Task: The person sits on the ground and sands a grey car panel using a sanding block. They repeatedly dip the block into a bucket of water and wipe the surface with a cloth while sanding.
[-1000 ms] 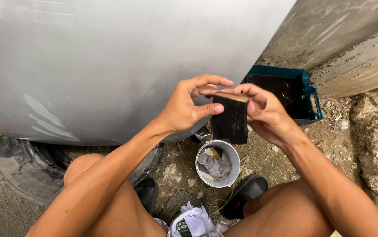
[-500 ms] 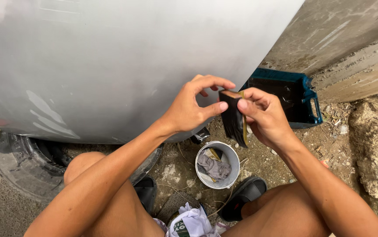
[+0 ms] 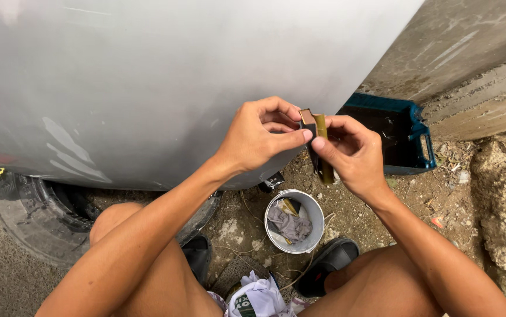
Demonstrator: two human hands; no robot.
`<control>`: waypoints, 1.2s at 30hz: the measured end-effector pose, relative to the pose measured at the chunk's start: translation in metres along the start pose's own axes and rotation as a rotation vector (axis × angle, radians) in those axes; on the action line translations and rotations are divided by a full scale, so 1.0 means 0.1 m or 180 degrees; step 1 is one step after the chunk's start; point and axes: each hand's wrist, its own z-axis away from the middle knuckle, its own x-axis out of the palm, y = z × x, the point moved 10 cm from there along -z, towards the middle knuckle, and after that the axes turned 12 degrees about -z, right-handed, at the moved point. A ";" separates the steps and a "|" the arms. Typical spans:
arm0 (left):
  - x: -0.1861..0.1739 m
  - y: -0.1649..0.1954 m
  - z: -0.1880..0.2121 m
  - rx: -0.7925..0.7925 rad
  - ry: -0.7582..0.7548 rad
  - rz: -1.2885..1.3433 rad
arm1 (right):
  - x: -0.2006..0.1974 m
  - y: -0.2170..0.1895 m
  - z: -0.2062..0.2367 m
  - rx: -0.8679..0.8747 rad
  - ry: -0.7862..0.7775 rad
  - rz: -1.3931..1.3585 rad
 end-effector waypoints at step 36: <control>-0.73 0.53 0.09 0.1192 0.1302 -0.4492 | 0.60 -0.22 -0.33 -0.2981 -0.0569 0.3786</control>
